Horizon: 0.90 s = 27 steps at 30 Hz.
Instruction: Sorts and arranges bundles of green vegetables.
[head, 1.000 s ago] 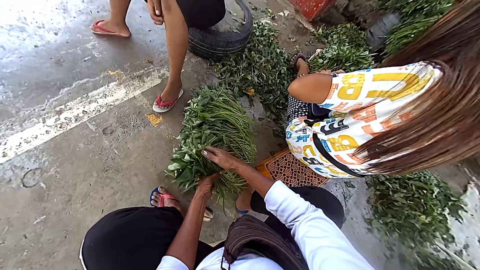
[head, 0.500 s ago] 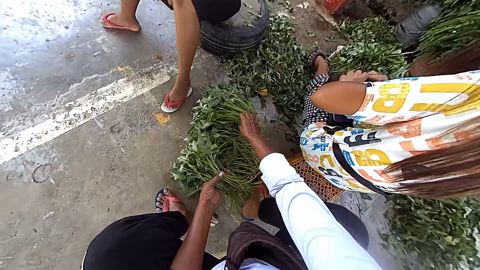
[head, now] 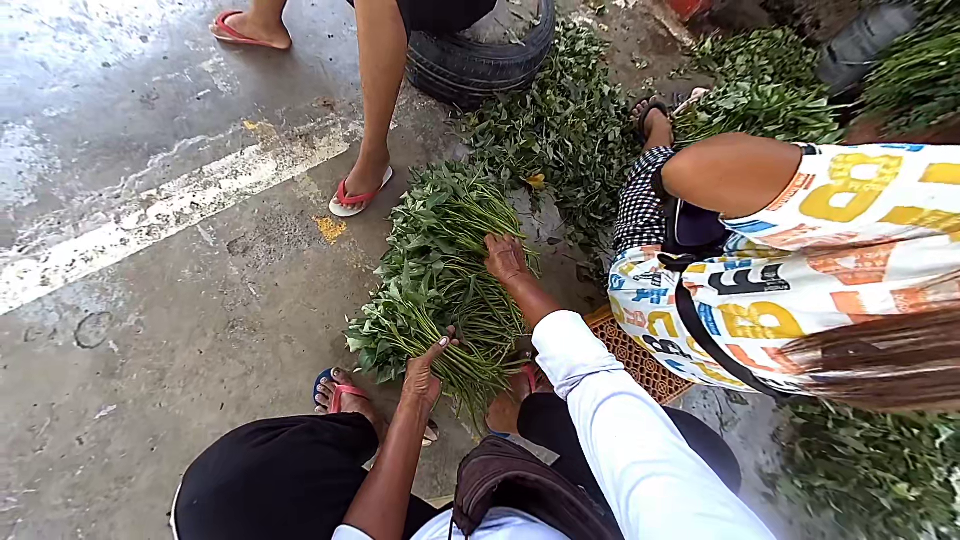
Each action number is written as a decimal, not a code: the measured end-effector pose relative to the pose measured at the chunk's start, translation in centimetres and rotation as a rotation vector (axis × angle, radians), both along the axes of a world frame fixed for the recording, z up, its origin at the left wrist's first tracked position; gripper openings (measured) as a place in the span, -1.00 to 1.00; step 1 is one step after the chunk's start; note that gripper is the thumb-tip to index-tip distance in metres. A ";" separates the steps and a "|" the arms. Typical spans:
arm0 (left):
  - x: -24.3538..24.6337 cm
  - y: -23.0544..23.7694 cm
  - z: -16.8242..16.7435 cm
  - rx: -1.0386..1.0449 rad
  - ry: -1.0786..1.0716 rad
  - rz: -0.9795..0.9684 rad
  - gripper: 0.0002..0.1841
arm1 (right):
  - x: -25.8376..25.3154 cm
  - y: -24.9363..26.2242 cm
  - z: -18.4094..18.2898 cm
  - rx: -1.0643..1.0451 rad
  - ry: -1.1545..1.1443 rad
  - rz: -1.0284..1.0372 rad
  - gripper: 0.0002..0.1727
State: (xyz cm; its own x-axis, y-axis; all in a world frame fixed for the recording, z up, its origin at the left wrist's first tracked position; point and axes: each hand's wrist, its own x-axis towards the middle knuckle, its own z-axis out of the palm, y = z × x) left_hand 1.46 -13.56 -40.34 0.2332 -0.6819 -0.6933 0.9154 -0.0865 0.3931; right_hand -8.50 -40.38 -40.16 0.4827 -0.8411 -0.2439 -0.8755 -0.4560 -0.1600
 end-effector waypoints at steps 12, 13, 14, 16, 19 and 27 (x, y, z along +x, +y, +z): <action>0.5 -0.1 0.4 0.067 -0.024 0.067 -0.69 | 0.8 11.8 4.4 0.013 -0.076 0.045 -0.63; 0.6 -0.1 0.4 0.087 -0.030 0.074 -0.68 | 0.8 13.1 4.6 0.031 -0.081 0.034 -0.66; 0.6 0.0 0.4 0.105 -0.035 0.080 -0.67 | 0.6 14.2 4.6 0.049 -0.087 0.029 -0.66; 0.6 -0.1 0.2 0.123 -0.049 0.078 -0.64 | 0.2 15.8 4.3 0.083 -0.128 0.031 -0.61; 0.7 0.1 0.2 0.118 -0.076 0.066 -0.64 | -0.5 17.8 4.2 0.154 -0.259 0.018 -0.48; 1.0 0.7 0.2 0.015 -0.072 -0.021 -0.50 | -3.9 20.7 3.9 0.202 -0.507 0.187 -0.52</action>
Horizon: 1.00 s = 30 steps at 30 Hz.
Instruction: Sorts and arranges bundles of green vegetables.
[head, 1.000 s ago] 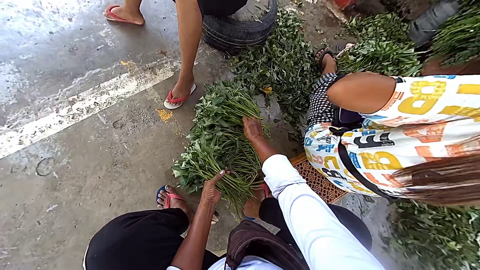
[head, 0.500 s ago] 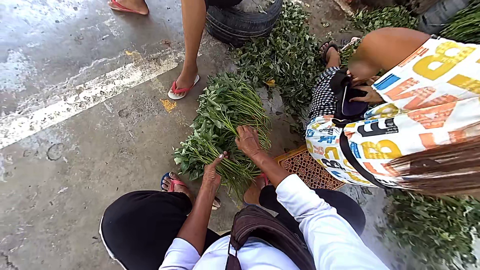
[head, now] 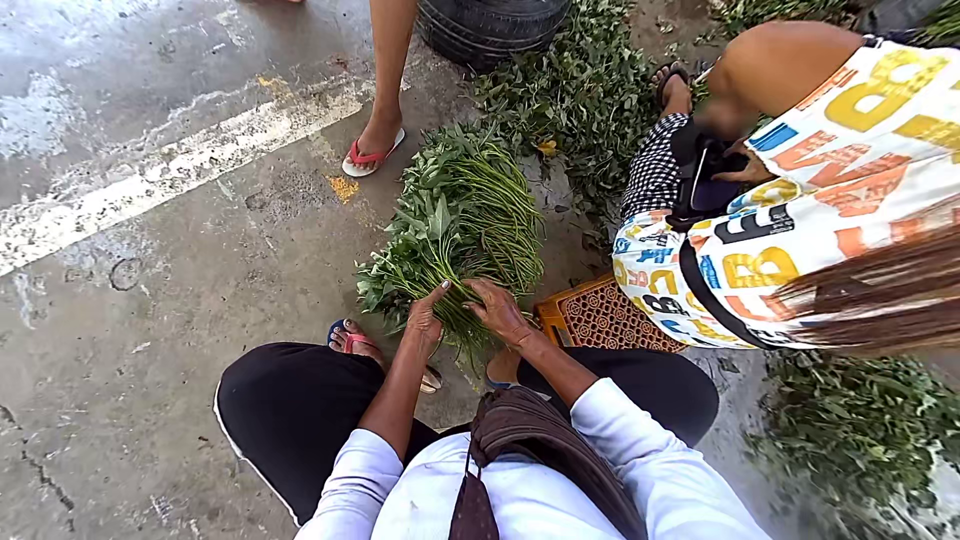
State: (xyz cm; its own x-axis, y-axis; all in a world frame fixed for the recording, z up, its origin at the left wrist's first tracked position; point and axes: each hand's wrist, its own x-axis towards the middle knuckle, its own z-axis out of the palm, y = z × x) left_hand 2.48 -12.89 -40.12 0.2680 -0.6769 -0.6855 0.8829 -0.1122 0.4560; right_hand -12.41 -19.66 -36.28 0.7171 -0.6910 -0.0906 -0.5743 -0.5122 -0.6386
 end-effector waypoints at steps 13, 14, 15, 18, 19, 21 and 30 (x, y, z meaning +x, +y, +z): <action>-0.6 2.5 5.6 -0.239 -0.260 -0.217 -0.56 | -2.8 2.1 2.2 -0.238 -0.216 0.051 -0.67; -0.5 3.0 6.3 -0.240 -0.339 -0.252 -0.52 | -2.8 2.5 2.3 -0.279 -0.197 0.071 -0.68; -0.5 3.4 6.9 -0.215 -0.406 -0.261 -0.50 | -2.7 2.8 2.6 -0.327 -0.171 0.098 -0.69; -0.7 3.9 8.4 -0.112 -0.513 -0.162 -0.41 | -1.8 2.8 3.5 -0.415 -0.167 0.182 -0.69; -0.6 3.9 8.8 -0.106 -0.509 -0.103 -0.39 | -1.6 2.7 3.7 -0.398 -0.170 0.179 -0.67; -0.3 3.5 9.4 -0.126 -0.468 0.066 -0.43 | -1.2 2.7 4.8 -0.271 -0.168 0.097 -0.52; 0.1 3.5 15.5 -0.156 -0.321 0.322 -0.59 | 3.4 7.7 6.0 -0.371 -0.206 -0.007 0.47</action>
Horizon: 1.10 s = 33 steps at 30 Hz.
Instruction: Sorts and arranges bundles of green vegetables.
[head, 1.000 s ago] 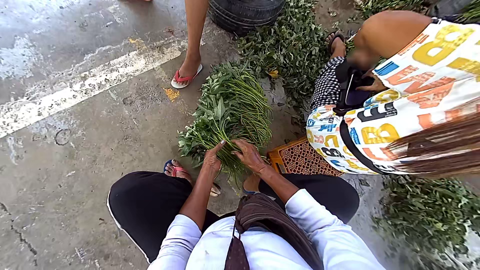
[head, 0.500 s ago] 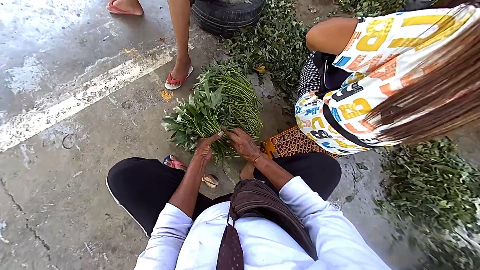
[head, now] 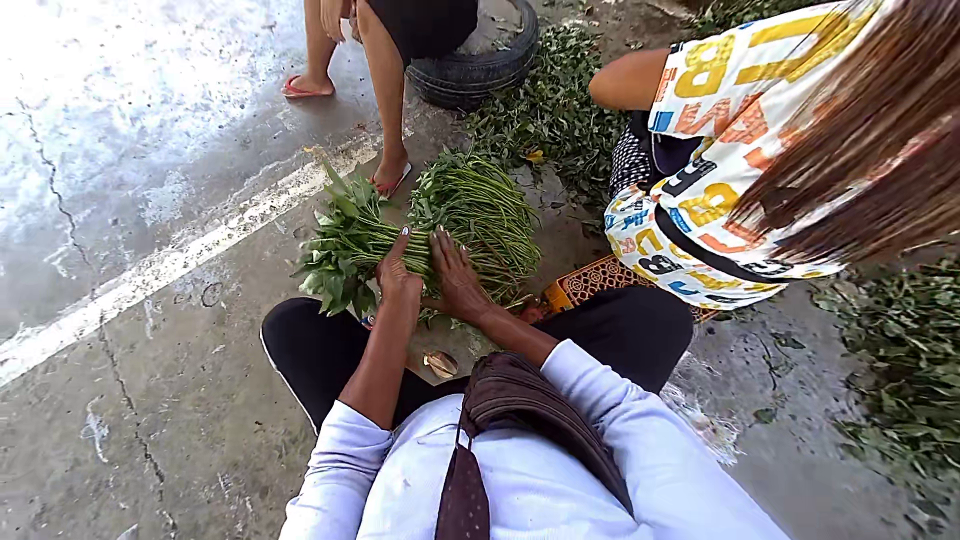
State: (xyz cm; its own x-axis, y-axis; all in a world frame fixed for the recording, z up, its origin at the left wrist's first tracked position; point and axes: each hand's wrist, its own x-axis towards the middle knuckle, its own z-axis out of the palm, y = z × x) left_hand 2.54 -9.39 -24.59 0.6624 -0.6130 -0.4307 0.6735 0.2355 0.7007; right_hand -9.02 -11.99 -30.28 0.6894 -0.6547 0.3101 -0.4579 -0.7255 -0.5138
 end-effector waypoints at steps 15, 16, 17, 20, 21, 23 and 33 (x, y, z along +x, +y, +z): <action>-2.9 3.2 5.1 -0.244 0.123 -0.140 -0.78 | -3.9 -1.0 5.3 -0.264 -0.130 -0.006 0.13; -3.1 3.4 5.0 -0.251 0.126 -0.149 -0.77 | -4.2 -1.1 5.4 -0.260 -0.134 0.006 0.14; -3.3 3.5 5.0 -0.256 0.125 -0.150 -0.77 | -4.6 -1.2 5.6 -0.258 -0.138 0.021 0.15; -3.6 4.0 5.5 -0.270 0.132 -0.145 -0.76 | -5.4 -1.0 6.0 -0.306 -0.140 0.035 0.20; -3.7 4.2 5.7 -0.274 0.120 -0.143 -0.76 | -5.5 -0.8 5.9 -0.325 -0.157 0.028 0.23; -3.7 4.5 5.7 -0.294 0.055 -0.162 -0.74 | -5.6 -0.1 5.8 -0.329 -0.190 -0.003 0.25; -3.7 6.5 6.3 -0.332 -0.177 -0.223 -0.71 | -6.4 1.3 6.8 -0.326 -0.197 0.048 0.33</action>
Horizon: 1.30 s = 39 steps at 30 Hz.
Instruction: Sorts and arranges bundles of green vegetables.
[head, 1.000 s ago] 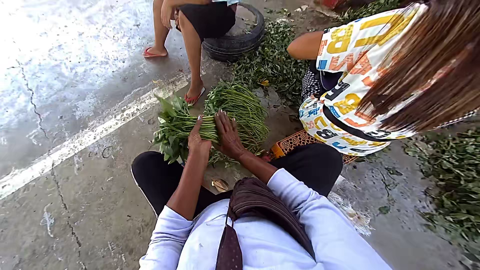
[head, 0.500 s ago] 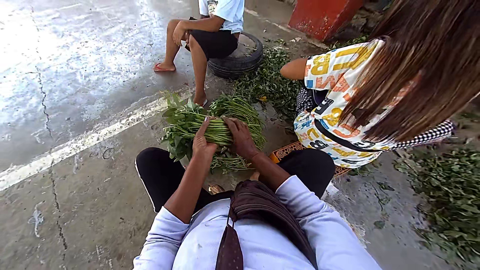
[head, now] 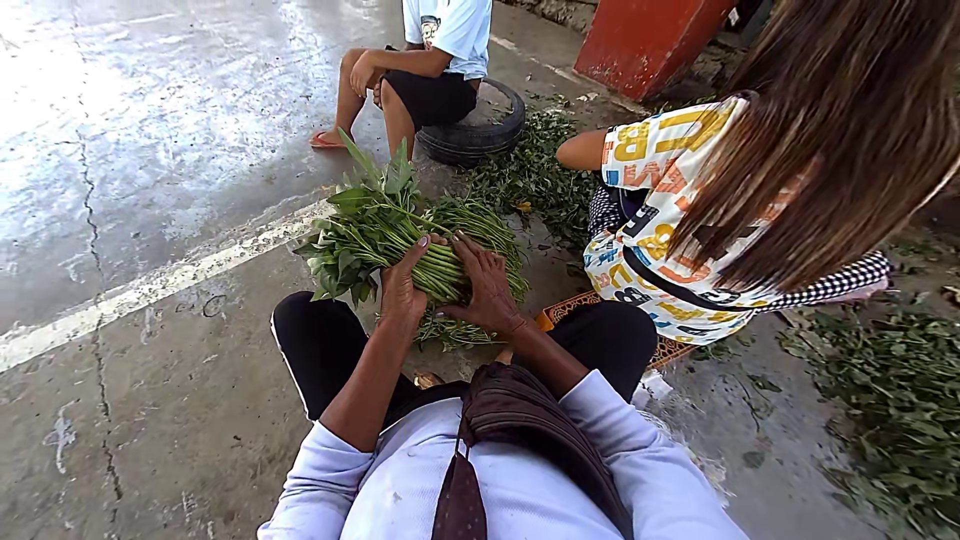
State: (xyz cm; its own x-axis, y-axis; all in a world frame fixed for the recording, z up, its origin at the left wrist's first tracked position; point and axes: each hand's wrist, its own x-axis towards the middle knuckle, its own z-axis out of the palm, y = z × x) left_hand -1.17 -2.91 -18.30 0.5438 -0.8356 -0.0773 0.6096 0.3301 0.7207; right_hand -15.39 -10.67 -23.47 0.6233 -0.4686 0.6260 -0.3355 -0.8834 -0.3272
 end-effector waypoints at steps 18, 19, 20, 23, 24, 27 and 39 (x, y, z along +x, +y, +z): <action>0.3 0.2 -2.0 0.027 -0.091 -0.041 -0.59 | -0.2 0.4 1.5 0.375 -0.328 0.151 -0.76; 0.3 0.1 -1.9 0.021 -0.087 -0.046 -0.61 | -0.2 0.4 1.4 0.375 -0.321 0.155 -0.76; 0.2 0.0 -1.7 0.033 -0.088 -0.039 -0.63 | -0.2 0.3 1.3 0.375 -0.316 0.166 -0.75; 0.2 -0.9 -1.2 0.063 -0.095 0.062 -0.61 | -0.6 0.1 2.0 0.388 -0.202 0.186 -0.67; 0.4 -1.4 -1.0 0.060 -0.103 0.101 -0.61 | -0.7 0.1 2.3 0.396 -0.115 0.179 -0.57; 0.1 -2.6 0.0 0.058 -0.058 0.196 -0.60 | 0.5 1.1 2.5 0.400 0.161 0.089 0.10; -2.0 -2.7 1.4 -0.092 0.264 0.140 -0.69 | 2.9 -1.3 0.5 0.100 0.086 -0.197 0.14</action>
